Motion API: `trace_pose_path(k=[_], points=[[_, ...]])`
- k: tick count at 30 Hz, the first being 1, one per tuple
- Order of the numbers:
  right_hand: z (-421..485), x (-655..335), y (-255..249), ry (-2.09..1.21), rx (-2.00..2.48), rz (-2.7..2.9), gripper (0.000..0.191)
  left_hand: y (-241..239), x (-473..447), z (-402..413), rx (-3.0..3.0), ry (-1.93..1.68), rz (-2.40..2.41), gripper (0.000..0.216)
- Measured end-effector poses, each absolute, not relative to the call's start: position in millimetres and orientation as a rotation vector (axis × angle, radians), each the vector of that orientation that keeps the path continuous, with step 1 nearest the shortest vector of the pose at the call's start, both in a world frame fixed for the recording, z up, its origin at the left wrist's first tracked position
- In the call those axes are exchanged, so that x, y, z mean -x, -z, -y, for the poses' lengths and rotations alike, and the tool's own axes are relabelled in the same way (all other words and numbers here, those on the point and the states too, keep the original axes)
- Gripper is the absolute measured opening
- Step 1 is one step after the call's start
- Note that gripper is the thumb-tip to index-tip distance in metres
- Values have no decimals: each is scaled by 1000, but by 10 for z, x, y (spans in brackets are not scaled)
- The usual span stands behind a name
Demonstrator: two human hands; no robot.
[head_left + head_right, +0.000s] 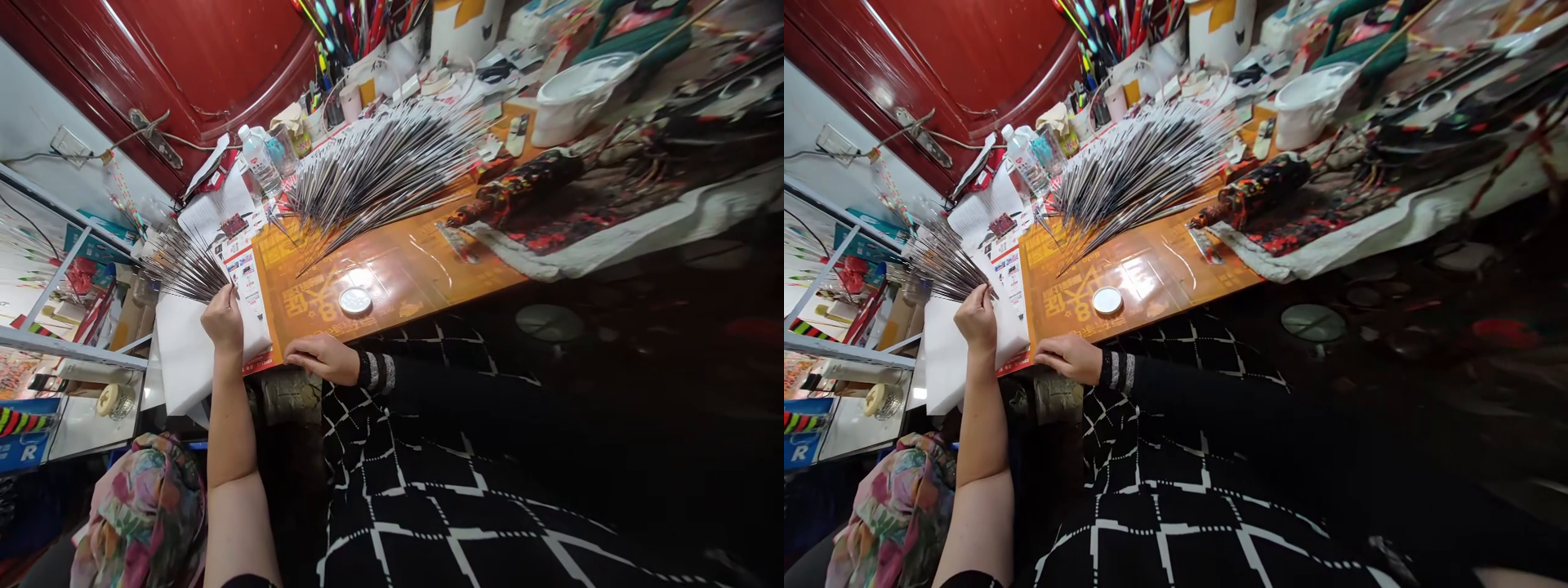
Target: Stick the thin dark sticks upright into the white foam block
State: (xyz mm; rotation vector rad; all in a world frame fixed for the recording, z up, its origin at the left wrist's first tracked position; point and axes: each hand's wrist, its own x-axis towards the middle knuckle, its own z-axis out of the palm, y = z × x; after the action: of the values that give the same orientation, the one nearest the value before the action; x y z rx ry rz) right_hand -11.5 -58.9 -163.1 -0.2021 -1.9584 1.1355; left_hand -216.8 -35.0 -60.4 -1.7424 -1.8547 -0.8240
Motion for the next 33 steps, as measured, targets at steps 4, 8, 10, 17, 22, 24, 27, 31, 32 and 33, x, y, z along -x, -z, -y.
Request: trace_pose_path(k=[4,8,10,17,22,24,27,31,32,33], points=[[525,265,1495,-747,168,1981,32,526,2231,483,1713,899,1773,26],[444,496,1583,-470,214,2103,34,408,2354,634,1471,947,1818,31],[424,572,1677,-408,237,2174,39,385,2438,670,1409,990,1861,29],[437,580,1792,-324,245,2265,47,489,2642,600,1578,1124,2051,26],[422,581,1800,-365,250,2282,48,476,2631,539,1626,1128,2010,23],[411,589,1813,-378,252,2277,48,444,2618,528,1618,1094,1971,21],[403,594,1824,-378,259,2272,47,382,2596,526,1581,1076,1930,20],[414,585,1808,-400,263,2266,47,294,2574,535,1523,1137,1892,21],[420,579,1799,-404,267,2262,47,284,2573,533,1531,1142,1891,21],[425,572,1789,-405,273,2260,47,282,2575,529,1549,1141,1894,20]])
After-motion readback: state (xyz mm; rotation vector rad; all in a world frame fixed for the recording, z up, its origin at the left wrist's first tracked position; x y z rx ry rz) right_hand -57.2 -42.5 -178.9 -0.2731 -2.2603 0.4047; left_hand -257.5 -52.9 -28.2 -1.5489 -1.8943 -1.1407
